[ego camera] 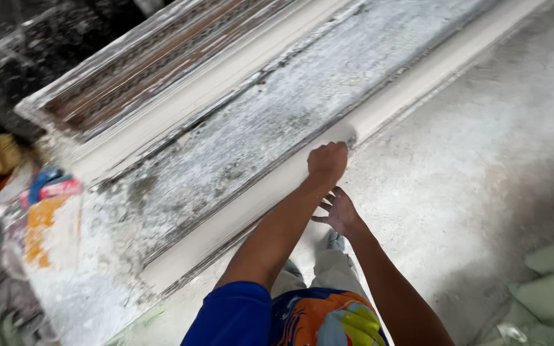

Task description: The person uses a small scraper to scrape white residue off decorative molding strips laid on a dusty workbench, working along the lengths of the pieces and repositioning them to reach new sections.

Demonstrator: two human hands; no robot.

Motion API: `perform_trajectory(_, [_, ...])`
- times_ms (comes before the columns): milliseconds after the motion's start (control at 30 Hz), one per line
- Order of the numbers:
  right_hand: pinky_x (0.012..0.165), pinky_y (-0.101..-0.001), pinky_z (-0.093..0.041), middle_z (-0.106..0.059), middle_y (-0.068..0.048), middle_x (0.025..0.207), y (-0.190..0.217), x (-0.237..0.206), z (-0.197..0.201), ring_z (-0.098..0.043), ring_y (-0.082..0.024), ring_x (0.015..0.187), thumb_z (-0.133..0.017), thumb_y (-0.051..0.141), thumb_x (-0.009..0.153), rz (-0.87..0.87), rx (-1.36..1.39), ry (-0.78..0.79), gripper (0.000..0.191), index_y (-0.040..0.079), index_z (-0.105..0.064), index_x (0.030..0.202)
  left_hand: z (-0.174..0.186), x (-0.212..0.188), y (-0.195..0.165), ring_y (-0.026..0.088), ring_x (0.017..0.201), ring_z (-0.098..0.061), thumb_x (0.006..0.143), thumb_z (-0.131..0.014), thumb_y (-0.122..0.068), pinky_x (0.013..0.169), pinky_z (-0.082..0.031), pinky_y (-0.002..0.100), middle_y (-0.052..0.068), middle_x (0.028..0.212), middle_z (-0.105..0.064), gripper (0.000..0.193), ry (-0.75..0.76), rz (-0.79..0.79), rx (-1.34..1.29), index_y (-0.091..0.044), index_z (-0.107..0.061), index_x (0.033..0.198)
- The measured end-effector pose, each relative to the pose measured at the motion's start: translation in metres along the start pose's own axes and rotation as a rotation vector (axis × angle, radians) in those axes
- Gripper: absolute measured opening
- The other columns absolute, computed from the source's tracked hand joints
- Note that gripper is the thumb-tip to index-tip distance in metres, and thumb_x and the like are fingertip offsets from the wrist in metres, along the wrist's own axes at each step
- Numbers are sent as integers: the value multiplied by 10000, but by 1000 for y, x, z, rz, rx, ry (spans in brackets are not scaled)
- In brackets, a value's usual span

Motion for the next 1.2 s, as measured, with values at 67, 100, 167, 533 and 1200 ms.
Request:
perform_trajectory(67, [1061,-705,-397,-260,-138,1655,7,-1,29,-325,-369,1498,-455,445,981,-1,-58,-87,786,160,-130,1637,-2,4,-3,336,979,-734,934,-541,-127,796,-594,484,147,1017,-744,185,-26,-97,12,-88,-722,933])
perform_trajectory(100, [1079,-690,-382,-250,-91,1651,9,3,40,-317,-331,1507,-455,441,977,-8,-87,-117,786,201,-100,1636,-6,-5,7,332,984,-732,940,-542,-131,796,-594,483,147,1012,-743,186,-41,-134,27,-91,-723,934])
perform_trajectory(167, [1153,-619,-386,-355,-185,1629,22,4,68,-417,-413,1494,-536,412,1001,120,-183,4,806,98,-132,1624,0,-45,39,305,1014,-720,968,-564,-216,820,-581,467,123,1045,-742,228,222,-140,198,-106,-764,977])
perform_trajectory(533, [1122,-666,-303,-441,-106,1573,119,31,204,-348,-328,1489,-605,434,907,-28,-532,-77,776,208,-340,1600,26,-90,80,310,845,-753,1054,-495,-437,721,-614,488,107,997,-758,336,274,152,10,-224,-648,1264])
perform_trajectory(1200, [1112,-515,-450,-505,-256,1484,194,102,165,-511,-394,1374,-506,323,997,-6,-99,95,728,63,-197,1602,-67,-9,39,326,850,-743,1036,-528,-301,683,-607,467,133,1102,-745,397,66,88,-40,-187,-571,1413])
Point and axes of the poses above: each hand's wrist, its own x-axis towards the middle knuckle, its own z-axis out of the back of the hand, y = z × x, the point moved 3 cm from there along x, towards the middle knuckle
